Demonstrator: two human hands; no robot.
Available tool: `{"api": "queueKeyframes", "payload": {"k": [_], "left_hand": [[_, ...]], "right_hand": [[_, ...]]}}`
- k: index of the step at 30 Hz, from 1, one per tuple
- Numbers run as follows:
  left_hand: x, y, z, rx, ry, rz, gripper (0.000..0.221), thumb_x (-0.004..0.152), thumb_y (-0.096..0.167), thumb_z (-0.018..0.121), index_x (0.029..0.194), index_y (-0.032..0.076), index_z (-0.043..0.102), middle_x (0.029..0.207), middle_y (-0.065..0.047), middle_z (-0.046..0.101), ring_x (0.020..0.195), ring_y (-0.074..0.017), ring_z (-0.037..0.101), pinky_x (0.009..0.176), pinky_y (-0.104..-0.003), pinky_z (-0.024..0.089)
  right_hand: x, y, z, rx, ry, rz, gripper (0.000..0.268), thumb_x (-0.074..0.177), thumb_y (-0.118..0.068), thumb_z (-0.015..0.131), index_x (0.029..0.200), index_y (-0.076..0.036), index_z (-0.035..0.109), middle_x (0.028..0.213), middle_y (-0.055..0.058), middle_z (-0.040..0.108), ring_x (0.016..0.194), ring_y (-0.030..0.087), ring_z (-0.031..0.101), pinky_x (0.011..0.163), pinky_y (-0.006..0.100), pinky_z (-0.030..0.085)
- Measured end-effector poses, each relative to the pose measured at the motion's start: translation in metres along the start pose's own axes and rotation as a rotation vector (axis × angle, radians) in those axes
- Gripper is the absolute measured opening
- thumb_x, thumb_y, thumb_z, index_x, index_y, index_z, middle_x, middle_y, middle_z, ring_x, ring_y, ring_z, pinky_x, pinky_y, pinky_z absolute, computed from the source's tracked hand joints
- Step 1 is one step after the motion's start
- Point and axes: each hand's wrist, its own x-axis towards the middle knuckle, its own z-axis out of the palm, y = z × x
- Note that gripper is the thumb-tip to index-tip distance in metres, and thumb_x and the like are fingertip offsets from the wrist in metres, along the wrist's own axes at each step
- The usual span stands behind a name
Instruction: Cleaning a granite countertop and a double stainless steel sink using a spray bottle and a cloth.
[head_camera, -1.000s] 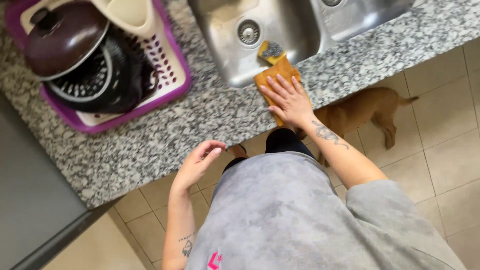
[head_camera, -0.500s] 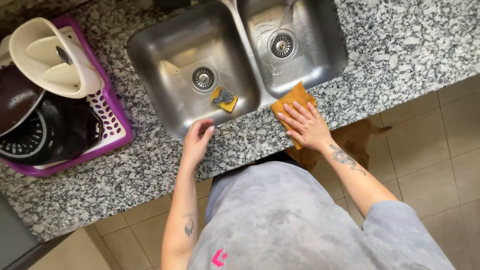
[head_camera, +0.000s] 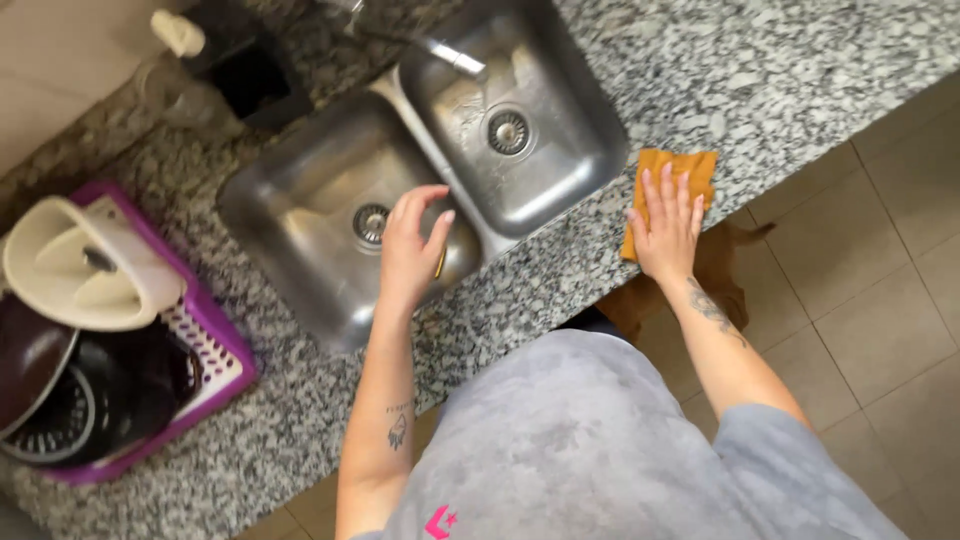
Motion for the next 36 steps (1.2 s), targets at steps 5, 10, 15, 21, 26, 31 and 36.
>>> {"api": "queueKeyframes", "payload": {"k": [5, 10, 15, 21, 26, 31, 36], "left_hand": [[0.001, 0.002, 0.011, -0.054, -0.066, -0.090, 0.020, 0.092, 0.014, 0.058, 0.110, 0.008, 0.063, 0.103, -0.013, 0.063, 0.098, -0.0324, 0.061, 0.088, -0.042, 0.046], [-0.037, -0.009, 0.029, -0.071, -0.045, -0.421, 0.023, 0.089, 0.021, 0.055, 0.107, 0.010, 0.064, 0.107, -0.005, 0.066, 0.100, -0.0157, 0.060, 0.088, -0.028, 0.046], [-0.070, -0.024, 0.084, -0.181, 0.036, -0.835, 0.025, 0.084, 0.019, 0.060, 0.106, 0.008, 0.066, 0.109, -0.004, 0.068, 0.102, -0.0129, 0.062, 0.093, -0.026, 0.046], [0.051, 0.073, 0.124, -0.154, -0.409, -0.803, 0.035, 0.084, 0.027, 0.055, 0.116, 0.016, 0.062, 0.114, 0.001, 0.068, 0.106, -0.0118, 0.062, 0.093, -0.028, 0.046], [0.052, 0.061, 0.138, -0.077, -0.433, -0.793, 0.033, 0.085, 0.027, 0.054, 0.115, 0.016, 0.062, 0.113, 0.002, 0.068, 0.101, -0.0115, 0.063, 0.089, -0.028, 0.049], [0.033, 0.066, 0.129, -0.036, -0.469, -0.886, 0.032, 0.084, 0.027, 0.055, 0.114, 0.018, 0.064, 0.112, 0.004, 0.070, 0.102, -0.0093, 0.063, 0.091, -0.028, 0.048], [0.053, 0.071, 0.141, 0.077, -0.625, -0.627, 0.037, 0.086, 0.033, 0.051, 0.119, 0.017, 0.059, 0.118, 0.001, 0.065, 0.106, -0.0134, 0.062, 0.092, -0.032, 0.048]], "right_hand": [[0.059, 0.056, -0.008, -0.091, 0.169, 0.218, 0.060, 0.100, -0.036, 0.053, 0.150, -0.021, 0.025, 0.154, 0.009, 0.012, 0.140, 0.034, 0.007, 0.107, 0.060, 0.009], [0.167, 0.104, -0.098, -0.003, -0.021, 0.696, 0.055, 0.108, -0.038, 0.031, 0.150, -0.023, -0.001, 0.154, 0.001, -0.009, 0.141, 0.023, -0.010, 0.114, 0.053, -0.005], [0.355, 0.244, 0.089, -1.586, 0.500, 0.367, 0.037, 0.105, -0.013, 0.040, 0.133, 0.011, 0.045, 0.126, 0.030, 0.049, 0.111, 0.043, 0.051, 0.093, 0.051, 0.041], [0.199, -0.027, -0.100, -0.695, 0.238, -0.494, 0.049, 0.092, -0.029, 0.043, 0.139, -0.019, 0.036, 0.139, 0.009, 0.040, 0.129, 0.033, 0.036, 0.102, 0.045, 0.035], [0.171, 0.106, -0.141, -0.659, -0.529, -0.179, 0.064, 0.073, -0.034, 0.054, 0.132, -0.012, 0.043, 0.130, 0.005, 0.049, 0.123, 0.022, 0.043, 0.111, 0.041, 0.023], [0.231, 0.219, -0.150, 0.027, -0.010, 0.699, 0.048, 0.108, -0.029, 0.022, 0.150, -0.021, 0.001, 0.155, -0.004, -0.007, 0.143, 0.020, -0.009, 0.116, 0.044, -0.010], [0.274, 0.062, -0.133, -1.019, -0.081, -0.016, 0.108, 0.068, -0.082, 0.038, 0.139, -0.001, 0.037, 0.127, 0.018, 0.054, 0.110, 0.033, 0.055, 0.097, 0.055, 0.038]]}}
